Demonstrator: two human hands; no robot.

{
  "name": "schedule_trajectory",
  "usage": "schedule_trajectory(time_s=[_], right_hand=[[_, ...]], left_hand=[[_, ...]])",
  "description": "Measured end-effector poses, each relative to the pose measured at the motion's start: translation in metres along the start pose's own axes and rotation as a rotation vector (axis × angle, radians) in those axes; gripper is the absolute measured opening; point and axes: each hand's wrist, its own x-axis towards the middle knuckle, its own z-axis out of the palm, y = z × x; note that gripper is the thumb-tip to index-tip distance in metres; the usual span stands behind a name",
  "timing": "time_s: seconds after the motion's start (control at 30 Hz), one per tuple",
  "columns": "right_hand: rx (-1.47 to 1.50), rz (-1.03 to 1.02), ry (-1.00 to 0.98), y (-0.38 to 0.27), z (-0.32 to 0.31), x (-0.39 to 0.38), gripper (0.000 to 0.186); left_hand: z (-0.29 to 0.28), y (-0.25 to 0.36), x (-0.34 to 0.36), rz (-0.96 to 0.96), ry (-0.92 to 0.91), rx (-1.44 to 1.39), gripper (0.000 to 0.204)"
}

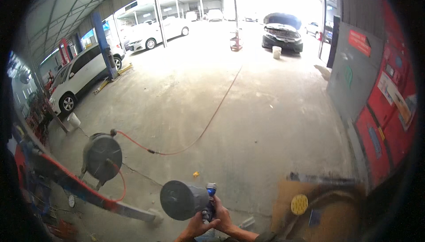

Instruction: The person mixes white paint in a cup using a stirrer, then walks to a paint booth and sprays the paint onto a car's rear bumper. The person removes masking tape from the painted area.

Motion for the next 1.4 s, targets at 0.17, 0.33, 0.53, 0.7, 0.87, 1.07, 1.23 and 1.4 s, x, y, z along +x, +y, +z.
schedule_trajectory(time_s=[0.17,0.33,0.53,0.7,0.87,1.07,1.23,1.4], right_hand=[[-0.126,0.043,-0.063,0.105,-0.018,0.145,0.052],[0.129,0.004,0.232,0.179,-0.069,0.287,0.031],[0.233,0.226,0.604,0.142,-0.155,0.468,0.007],[-0.104,0.343,0.709,0.269,-0.252,0.569,0.014],[-0.170,0.227,0.695,0.300,-0.345,0.721,0.020],[0.272,0.369,0.694,0.319,-0.440,0.928,0.021],[0.366,0.345,0.712,0.403,-0.505,1.087,0.020],[0.330,0.339,0.779,0.470,-0.586,1.227,0.022]], left_hand=[[-0.049,0.000,0.185,0.276,-0.102,0.034,0.057],[-0.091,0.013,0.400,0.359,-0.432,0.096,0.061],[-0.111,0.024,0.608,0.434,-0.454,0.114,0.033],[-0.103,-0.074,0.805,0.191,-0.301,0.412,0.035],[-0.103,-0.090,0.942,-0.016,-0.158,0.626,0.046],[-0.089,-0.094,1.108,-0.265,0.076,0.467,0.052],[-0.064,-0.145,1.268,-0.373,0.140,0.439,0.052],[-0.031,-0.149,1.467,-0.226,-0.010,0.463,0.047]])
